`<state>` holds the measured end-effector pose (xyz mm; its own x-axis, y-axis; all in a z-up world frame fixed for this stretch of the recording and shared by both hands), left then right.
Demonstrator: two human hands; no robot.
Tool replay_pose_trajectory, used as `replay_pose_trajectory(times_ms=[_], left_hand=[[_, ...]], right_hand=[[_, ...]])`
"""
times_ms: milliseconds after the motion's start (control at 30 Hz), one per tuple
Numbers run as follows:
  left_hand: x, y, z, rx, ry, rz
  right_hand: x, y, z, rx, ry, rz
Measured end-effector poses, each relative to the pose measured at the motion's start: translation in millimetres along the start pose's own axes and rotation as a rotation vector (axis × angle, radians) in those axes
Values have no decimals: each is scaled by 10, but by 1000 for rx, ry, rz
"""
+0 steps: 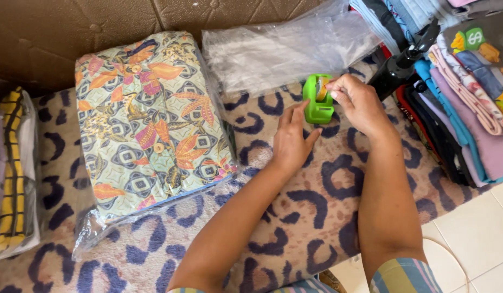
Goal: The person sits on a leopard-print surface and uses a green tape dispenser to apply clear tape to a plastic-wrapped, patterned shirt. They pull tape from the dispenser, cut it, and press it onto the package to seal it.
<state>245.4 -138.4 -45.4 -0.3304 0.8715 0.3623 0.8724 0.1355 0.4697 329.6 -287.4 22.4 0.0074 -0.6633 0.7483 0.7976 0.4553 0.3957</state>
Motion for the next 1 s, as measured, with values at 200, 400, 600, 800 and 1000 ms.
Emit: replay_pose_trajectory(times_ms=[200, 400, 600, 800, 1000], left_hand=[[-437, 286, 481, 57, 110, 11], [-397, 270, 425, 20, 208, 22], [-427, 239, 504, 3, 172, 44], [-507, 247, 633, 1, 129, 58], [-491, 226, 587, -25, 117, 68]], right_hand=[[66, -23, 18, -29, -12, 8], [-26, -19, -175, -103, 70, -12], [-139, 5, -401, -140, 223, -56], [-194, 23, -466, -198, 478, -62], [-204, 25, -443, -214, 558, -71]])
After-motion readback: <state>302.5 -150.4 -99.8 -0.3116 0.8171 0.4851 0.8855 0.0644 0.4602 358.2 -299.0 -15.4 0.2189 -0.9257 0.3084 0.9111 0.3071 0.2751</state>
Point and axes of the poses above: each hand's wrist, its own y-axis towards the middle knuckle, its own x-axis out of the back of the hand, z = x × y, the point moved 5 cm from there along y, towards the middle knuckle, and after that the axes turned 3 degrees about -x, right-handed, at the moved point
